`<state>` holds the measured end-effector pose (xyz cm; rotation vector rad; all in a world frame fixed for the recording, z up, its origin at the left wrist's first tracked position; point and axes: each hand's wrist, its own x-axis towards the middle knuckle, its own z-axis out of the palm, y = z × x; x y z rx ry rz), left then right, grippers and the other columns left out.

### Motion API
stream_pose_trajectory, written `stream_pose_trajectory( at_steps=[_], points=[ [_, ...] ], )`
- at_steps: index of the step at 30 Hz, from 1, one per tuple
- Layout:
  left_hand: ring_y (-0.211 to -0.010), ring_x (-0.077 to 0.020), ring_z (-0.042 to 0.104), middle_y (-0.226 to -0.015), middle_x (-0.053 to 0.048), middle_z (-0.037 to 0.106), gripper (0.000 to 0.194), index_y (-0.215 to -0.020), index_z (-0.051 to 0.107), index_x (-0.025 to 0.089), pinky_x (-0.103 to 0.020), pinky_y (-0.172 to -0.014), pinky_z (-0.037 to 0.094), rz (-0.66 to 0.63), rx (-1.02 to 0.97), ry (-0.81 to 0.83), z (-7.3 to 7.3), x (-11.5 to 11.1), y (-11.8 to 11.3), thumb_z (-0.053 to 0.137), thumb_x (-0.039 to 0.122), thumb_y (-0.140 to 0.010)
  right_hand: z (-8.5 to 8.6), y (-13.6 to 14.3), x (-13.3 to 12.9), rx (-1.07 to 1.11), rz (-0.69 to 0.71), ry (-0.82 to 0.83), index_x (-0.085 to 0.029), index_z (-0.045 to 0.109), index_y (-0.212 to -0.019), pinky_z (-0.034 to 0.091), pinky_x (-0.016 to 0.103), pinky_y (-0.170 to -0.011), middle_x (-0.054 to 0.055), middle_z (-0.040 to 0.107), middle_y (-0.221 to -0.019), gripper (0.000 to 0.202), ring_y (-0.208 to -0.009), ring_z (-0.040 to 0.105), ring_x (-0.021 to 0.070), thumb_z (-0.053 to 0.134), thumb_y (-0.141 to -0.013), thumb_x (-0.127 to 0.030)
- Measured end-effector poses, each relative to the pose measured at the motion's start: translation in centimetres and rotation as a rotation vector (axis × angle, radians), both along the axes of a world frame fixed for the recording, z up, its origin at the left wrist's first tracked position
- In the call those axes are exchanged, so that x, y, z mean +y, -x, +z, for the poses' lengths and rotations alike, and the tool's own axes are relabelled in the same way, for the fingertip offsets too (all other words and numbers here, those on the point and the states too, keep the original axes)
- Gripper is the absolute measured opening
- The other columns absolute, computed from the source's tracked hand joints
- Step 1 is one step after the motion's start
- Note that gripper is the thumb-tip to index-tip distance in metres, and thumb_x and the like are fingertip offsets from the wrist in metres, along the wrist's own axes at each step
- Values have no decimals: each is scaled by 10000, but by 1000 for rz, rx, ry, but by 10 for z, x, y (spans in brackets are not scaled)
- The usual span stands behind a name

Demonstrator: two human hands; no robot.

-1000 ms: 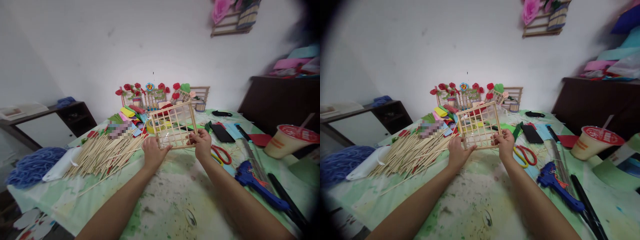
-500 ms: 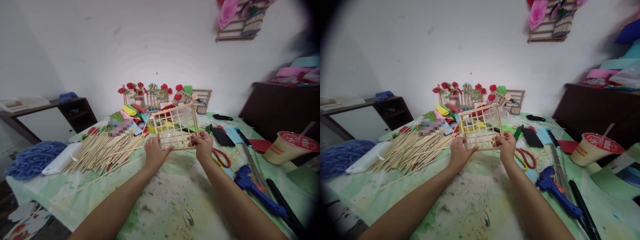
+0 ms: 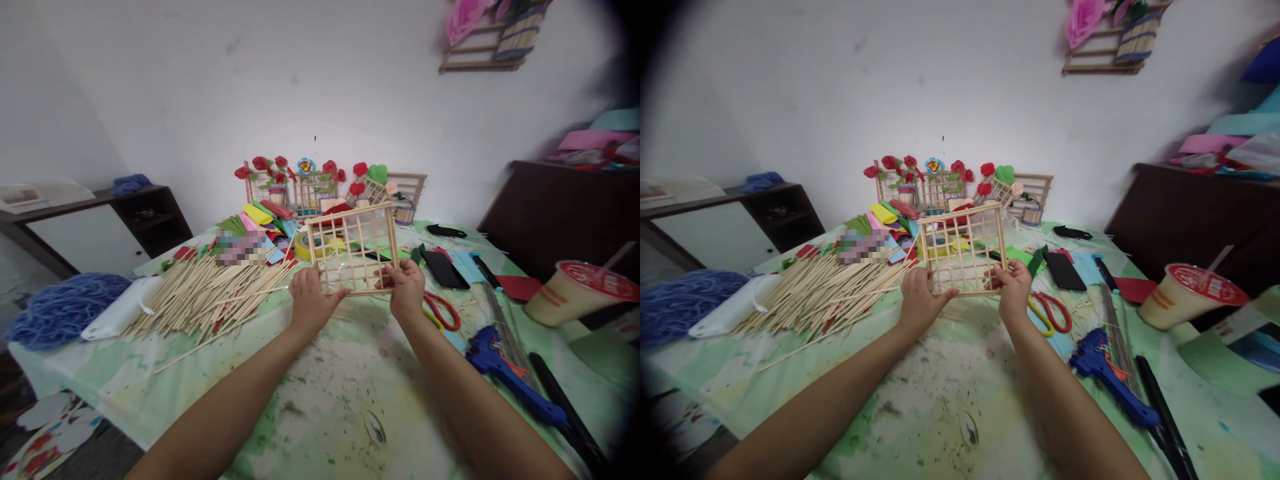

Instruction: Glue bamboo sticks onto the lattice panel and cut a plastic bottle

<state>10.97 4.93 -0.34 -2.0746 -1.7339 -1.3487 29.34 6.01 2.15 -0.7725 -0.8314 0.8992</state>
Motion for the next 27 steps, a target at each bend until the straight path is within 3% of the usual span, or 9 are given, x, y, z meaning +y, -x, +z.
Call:
stream_pose_trajectory(
  at_steps=[17, 27],
  points=[
    [-1003, -270, 479, -1000, -97, 519, 585, -1031, 452, 168, -440, -906, 381, -48, -64, -71, -11, 9, 2, 637, 606, -690, 12, 11, -16, -59, -48, -155, -209, 473, -792, 482, 235, -374, -54, 640, -578, 278, -378, 550, 112, 701, -634, -228],
    [-975, -260, 487, -973, -89, 519, 612, -1018, 455, 174, -429, -892, 390, -53, -33, -85, -9, 8, 2, 605, 659, -676, 5, 6, -6, -4, -25, -46, -203, 454, -779, 438, 223, -329, -41, 639, -544, 280, -330, 530, 117, 690, -640, -258]
  ],
)
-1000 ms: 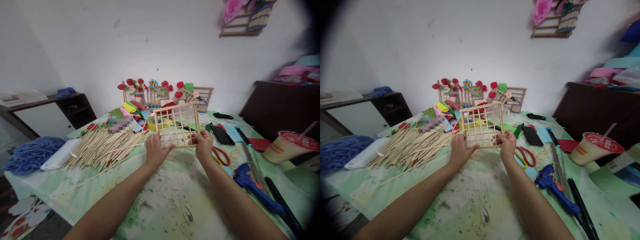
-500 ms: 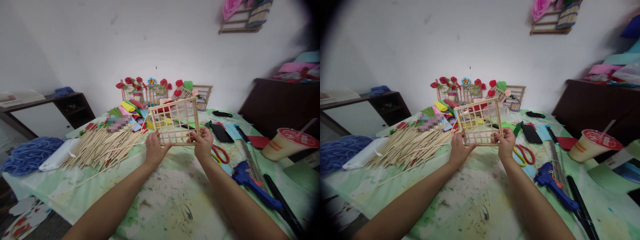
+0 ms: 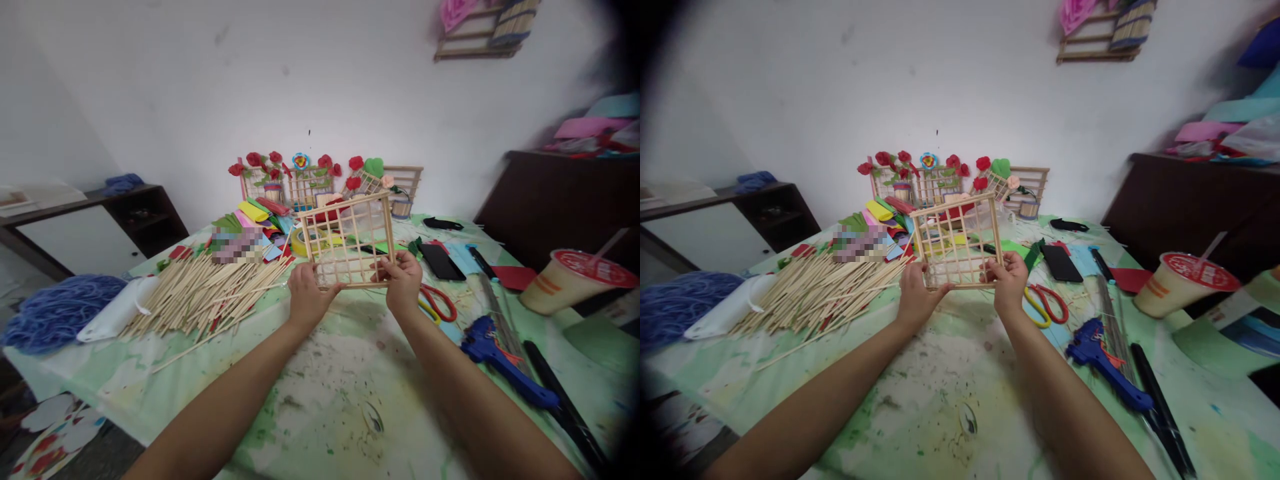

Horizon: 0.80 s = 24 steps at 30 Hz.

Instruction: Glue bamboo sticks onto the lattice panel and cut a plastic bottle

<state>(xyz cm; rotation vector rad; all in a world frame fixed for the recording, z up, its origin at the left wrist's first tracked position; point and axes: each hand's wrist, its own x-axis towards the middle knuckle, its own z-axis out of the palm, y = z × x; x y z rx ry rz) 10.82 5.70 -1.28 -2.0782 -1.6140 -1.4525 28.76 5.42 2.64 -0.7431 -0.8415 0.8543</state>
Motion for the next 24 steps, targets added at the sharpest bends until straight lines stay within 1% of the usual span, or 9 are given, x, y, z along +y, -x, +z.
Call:
stream_pose_trajectory(
  at_steps=[8, 11, 15, 24],
  points=[
    [-957, -263, 489, -965, -88, 518, 644, -1017, 469, 170, -429, -877, 398, -12, 13, 33, -1, 1, 1, 599, 686, -655, -7, -5, 7, 30, 5, 47, -202, 454, -759, 422, 212, -320, -42, 641, -528, 280, -317, 528, 116, 687, -612, -259],
    [-968, -261, 485, -972, -85, 511, 637, -1024, 465, 174, -430, -889, 392, -16, 14, 30, -1, 1, 1, 587, 687, -667, -6, -5, 7, 30, 7, 52, -201, 460, -756, 420, 216, -317, -38, 641, -528, 272, -316, 530, 121, 684, -610, -248],
    [-949, -259, 491, -950, -74, 508, 626, -995, 466, 181, -428, -868, 401, -1, 20, 59, 1, 0, 1, 593, 691, -657, -5, -5, 6, 26, 7, 56, -199, 464, -756, 416, 217, -314, -34, 639, -522, 268, -312, 527, 125, 683, -609, -245],
    [-968, -261, 483, -965, -91, 520, 608, -995, 466, 158, -428, -894, 393, 7, 19, 86, 4, -3, 0, 589, 666, -685, -4, -2, 5, 29, 3, 67, -204, 459, -755, 429, 226, -321, -33, 638, -522, 271, -317, 524, 124, 680, -603, -241]
  ],
)
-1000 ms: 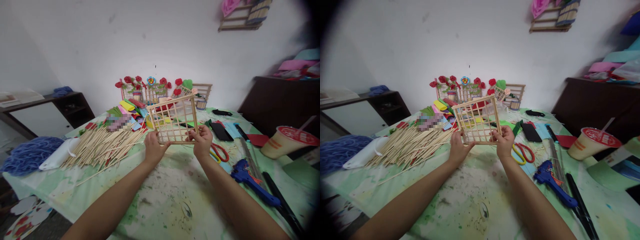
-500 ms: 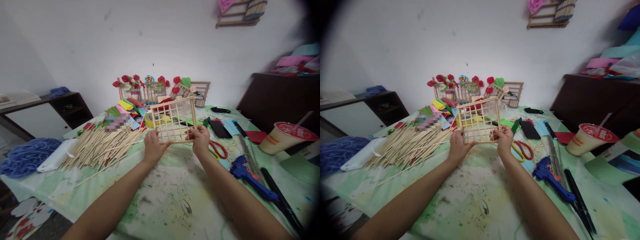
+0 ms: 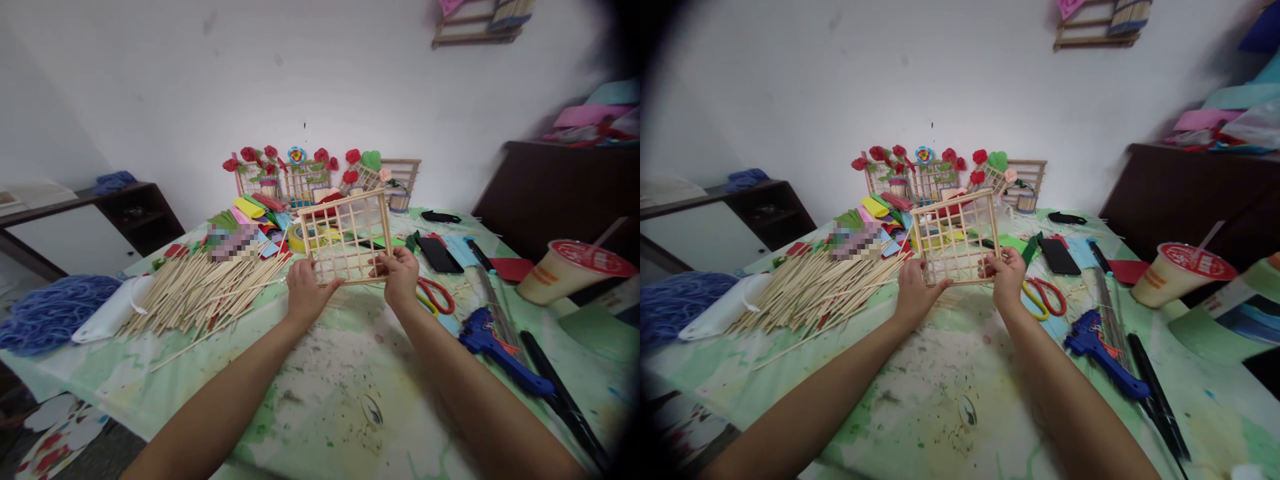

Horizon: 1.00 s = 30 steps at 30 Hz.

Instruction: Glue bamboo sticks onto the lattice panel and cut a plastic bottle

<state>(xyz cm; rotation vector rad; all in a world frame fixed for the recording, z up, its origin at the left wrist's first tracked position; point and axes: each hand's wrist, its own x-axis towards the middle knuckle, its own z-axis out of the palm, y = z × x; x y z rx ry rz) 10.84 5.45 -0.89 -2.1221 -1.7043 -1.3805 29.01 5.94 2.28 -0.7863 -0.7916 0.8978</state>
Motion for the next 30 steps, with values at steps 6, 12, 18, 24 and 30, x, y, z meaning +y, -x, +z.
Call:
stream_pose_trajectory(
  at_steps=[6, 12, 18, 24, 30],
  points=[
    [-968, -258, 475, -972, -85, 515, 584, -1001, 466, 170, -435, -885, 391, -5, -19, 32, -1, 0, 0, 608, 643, -690, 0, 0, 0, -6, -1, 23, -208, 448, -765, 422, 224, -325, -37, 640, -521, 289, -320, 529, 127, 678, -594, -244],
    [-995, -251, 467, -986, -65, 493, 544, -986, 455, 189, -430, -910, 372, -64, -195, 63, -3, 3, 0, 680, 567, -668, -1, -1, 1, -34, -5, 81, -208, 448, -758, 418, 222, -338, -38, 637, -525, 278, -327, 529, 121, 665, -591, -258],
    [-947, -191, 477, -946, -28, 476, 385, -942, 448, 197, -340, -886, 371, -159, -566, 152, -3, 8, 3, 618, 487, -754, -7, -8, 8, -91, -45, 221, -205, 440, -719, 395, 210, -351, -25, 627, -540, 212, -352, 532, 112, 622, -620, -248],
    [-969, -182, 501, -997, -47, 528, 385, -984, 464, 190, -323, -898, 360, -271, -702, 227, -3, 5, 0, 610, 474, -770, -23, -19, 20, -247, -86, 396, -214, 434, -714, 435, 255, -407, 14, 630, -614, 136, -442, 568, 145, 559, -690, -264],
    [-880, -169, 517, -948, -47, 527, 443, -982, 448, 181, -309, -833, 403, -374, -726, 339, -2, -4, -11, 670, 450, -709, -23, -33, 26, -539, -107, 420, -173, 543, -807, 470, 386, -754, 137, 661, -894, 257, -985, 585, 314, 638, -659, -360]
  ],
)
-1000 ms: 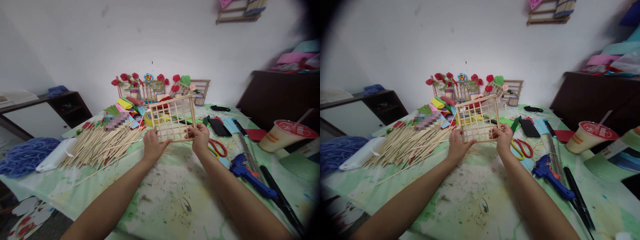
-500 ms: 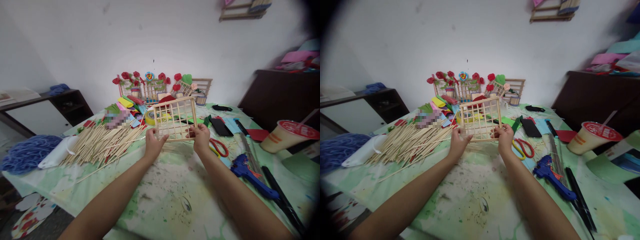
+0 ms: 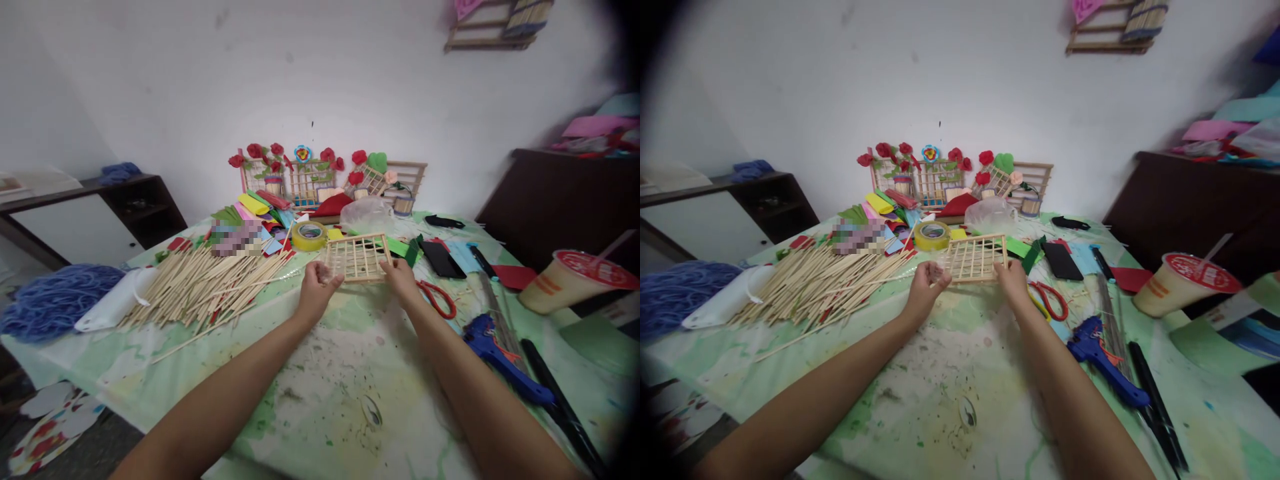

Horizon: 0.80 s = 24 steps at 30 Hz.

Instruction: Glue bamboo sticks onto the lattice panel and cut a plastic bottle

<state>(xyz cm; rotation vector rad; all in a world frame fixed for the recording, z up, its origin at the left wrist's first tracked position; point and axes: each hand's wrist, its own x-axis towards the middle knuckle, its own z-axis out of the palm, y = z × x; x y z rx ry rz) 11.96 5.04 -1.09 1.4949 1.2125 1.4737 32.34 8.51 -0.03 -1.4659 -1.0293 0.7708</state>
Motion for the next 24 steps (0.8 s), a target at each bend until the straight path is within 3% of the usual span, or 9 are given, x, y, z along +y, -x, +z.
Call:
stream_pose_trajectory(
  at_steps=[2, 4, 7, 10, 15, 19, 21, 24],
  points=[
    [-876, -174, 525, -953, -52, 535, 495, -1026, 450, 175, -315, -831, 410, -39, 7, 37, 0, -4, -4, 684, 453, -691, 9, 3, -6, -71, 52, -44, -151, 570, -891, 422, 403, -857, 171, 625, -1063, 355, -1138, 486, 331, 661, -652, -397],
    [-886, -184, 536, -964, -60, 551, 548, -1073, 453, 168, -328, -842, 408, -80, 15, 63, 1, -7, -6, 695, 458, -676, 21, 12, -16, -110, 167, -86, -156, 589, -925, 416, 391, -865, 151, 622, -1090, 394, -1125, 494, 302, 623, -694, -474],
    [-883, -197, 546, -951, -54, 573, 606, -1078, 479, 173, -330, -823, 407, -122, 6, 87, 5, -12, -8, 742, 464, -616, 38, 33, -33, -106, 439, -101, -178, 637, -815, 469, 334, -712, 74, 673, -833, 425, -826, 612, 217, 516, -755, -580],
    [-810, -181, 543, -859, -29, 584, 577, -948, 534, 172, -302, -757, 412, -239, -83, 113, 11, -15, -9, 799, 469, -530, 48, 50, -48, -69, 562, -130, -176, 605, -667, 445, 278, -589, 23, 612, -623, 358, -594, 559, 148, 613, -697, -533],
    [-697, -103, 540, -791, -22, 599, 433, -794, 582, 143, -224, -663, 420, -676, -582, 317, 17, -26, -8, 750, 501, -619, 46, 55, -76, 6, 519, -182, -188, 573, -694, 420, 265, -556, 2, 583, -618, 291, -538, 501, 121, 540, -785, -462],
    [-586, -46, 511, -735, -17, 629, 321, -775, 589, 136, -148, -535, 368, -717, -690, 474, 15, -38, -2, 809, 290, -599, 32, 42, -100, -68, 498, -196, -185, 636, -704, 438, 295, -666, 29, 630, -718, 268, -682, 551, 162, 569, -795, -429],
    [-522, -27, 479, -727, -19, 646, 311, -780, 583, 140, -138, -490, 341, -709, -677, 514, 14, -44, 2, 810, 245, -595, 23, 26, -105, -296, 446, -225, -196, 659, -793, 445, 330, -767, 51, 661, -845, 284, -817, 582, 198, 504, -847, -428],
    [-465, -10, 432, -716, -22, 656, 294, -772, 572, 141, -129, -446, 304, -694, -658, 553, 14, -51, 4, 797, 236, -610, 7, -10, -101, -918, 181, -159, -183, 631, -1020, 403, 377, -925, 102, 646, -1070, 303, -1039, 553, 240, 435, -881, -366]
  ],
)
